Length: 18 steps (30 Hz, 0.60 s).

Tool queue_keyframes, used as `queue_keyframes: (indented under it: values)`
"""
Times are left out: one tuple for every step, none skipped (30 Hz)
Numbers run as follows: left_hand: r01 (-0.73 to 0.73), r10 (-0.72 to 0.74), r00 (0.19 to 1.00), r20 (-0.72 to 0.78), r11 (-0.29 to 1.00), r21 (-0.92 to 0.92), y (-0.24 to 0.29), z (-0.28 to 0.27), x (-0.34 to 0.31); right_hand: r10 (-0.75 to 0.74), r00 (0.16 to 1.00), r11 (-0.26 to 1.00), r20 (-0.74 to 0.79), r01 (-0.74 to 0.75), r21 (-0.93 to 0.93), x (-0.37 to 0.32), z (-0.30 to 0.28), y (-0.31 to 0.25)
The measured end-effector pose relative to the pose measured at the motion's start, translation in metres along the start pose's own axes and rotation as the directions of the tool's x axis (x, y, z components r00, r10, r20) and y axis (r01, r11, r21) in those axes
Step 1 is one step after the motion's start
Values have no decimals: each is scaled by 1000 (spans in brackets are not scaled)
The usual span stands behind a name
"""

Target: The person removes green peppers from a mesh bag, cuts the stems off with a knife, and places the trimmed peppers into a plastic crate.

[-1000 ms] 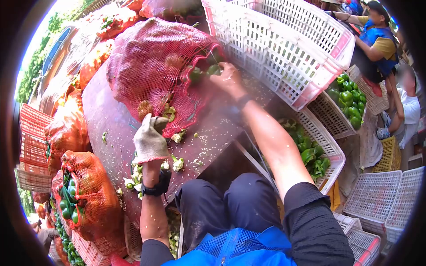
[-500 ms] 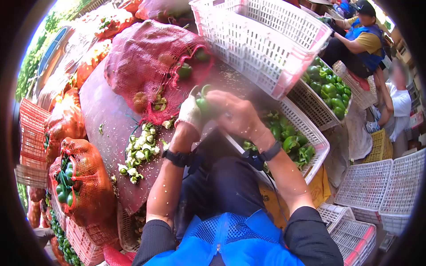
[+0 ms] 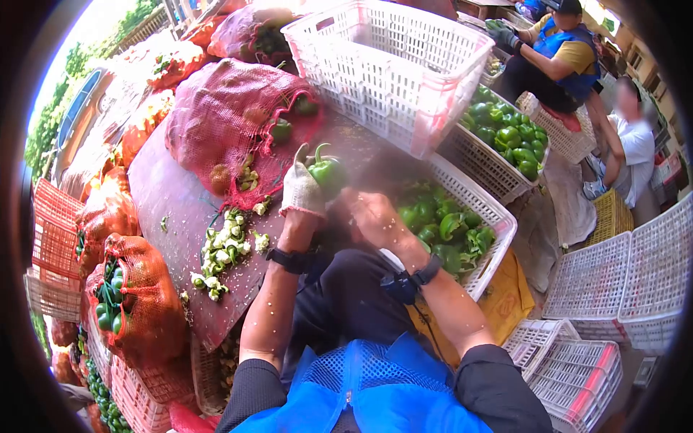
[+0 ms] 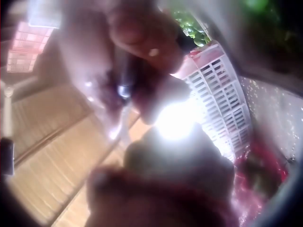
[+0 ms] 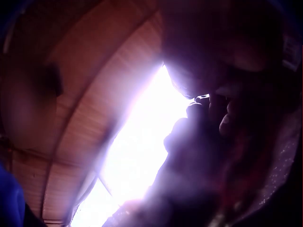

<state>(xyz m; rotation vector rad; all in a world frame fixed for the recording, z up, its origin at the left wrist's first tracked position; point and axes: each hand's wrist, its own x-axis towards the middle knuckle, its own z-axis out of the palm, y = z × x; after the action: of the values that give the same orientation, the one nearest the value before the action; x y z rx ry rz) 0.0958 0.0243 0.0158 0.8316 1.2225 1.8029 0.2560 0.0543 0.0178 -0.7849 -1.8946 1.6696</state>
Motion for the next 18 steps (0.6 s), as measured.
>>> queue_keyframes:
  values:
    - [-10, 7, 1000, 25, 996, 93, 0, 1, -3, 8, 1000, 1000, -25, -8, 8, 0, 2, 7]
    - [-21, 13, 999, 48, 982, 185, 0, 3, -5, 8, 1000, 1000, -28, -8, 6, -3, 3, 8]
    - [-21, 12, 999, 51, 982, 185, -15, -2, 1, 9, 1000, 1000, -30, -8, 23, -6, 5, 10]
    - [-171, 167, 985, 39, 936, 309, -40, -10, 12, 9, 999, 999, -33, -8, 41, -8, 5, 11]
    - [-308, 318, 947, 50, 851, 426, -58, -14, 22, -163, 985, 983, -57, 158, -92, -8, 4, 15]
    - [-311, 318, 946, 57, 851, 422, -60, -15, 29, -164, 984, 983, -64, 158, -94, -12, 2, 20]
    - [-193, 202, 979, -22, 959, 207, -60, -19, 36, -37, 999, 996, 4, 37, -77, -20, 1, 26]
    - [-68, 66, 995, -70, 997, -27, -57, -25, 44, 89, 993, 994, 72, -85, -67, -25, -3, 30]
    - [59, -83, 993, -82, 963, -264, -56, -34, 51, 107, 986, 986, 125, -89, -143, -30, -13, 30]
    - [188, -238, 970, -44, 854, -486, -58, -38, 58, 113, 988, 985, 100, -98, -144, -31, -18, 29]
    - [187, -206, 977, -61, 957, -223, -71, -49, 67, 9, 999, 999, -31, -11, -52, -30, -22, 23]
    - [275, -286, 958, 8, 915, -296, -62, -46, 60, -78, 979, 996, -189, 83, 19, -29, -26, 18]
    - [379, -369, 924, 98, 854, -356, -46, -35, 47, -520, 787, 850, -332, 439, -290, -8, -23, 19]
    - [424, -404, 905, 135, 826, -371, -39, -24, 42, -482, 800, 874, -357, 411, -259, -2, -21, 11]
    - [407, -404, 912, 77, 861, -306, -33, -12, 38, -524, 765, 841, -373, 399, -365, 4, -15, 4]
    - [355, -372, 928, -9, 893, -278, -24, 7, 34, -482, 800, 875, -356, 417, -248, 17, -2, 17]
    - [215, -239, 970, -47, 930, -296, -48, -4, 48, -473, 801, 877, -367, 389, -283, 12, -1, 13]
    - [336, -362, 931, -45, 900, -277, -21, 7, 40, -466, 805, 878, -366, 369, -306, 7, 1, 9]
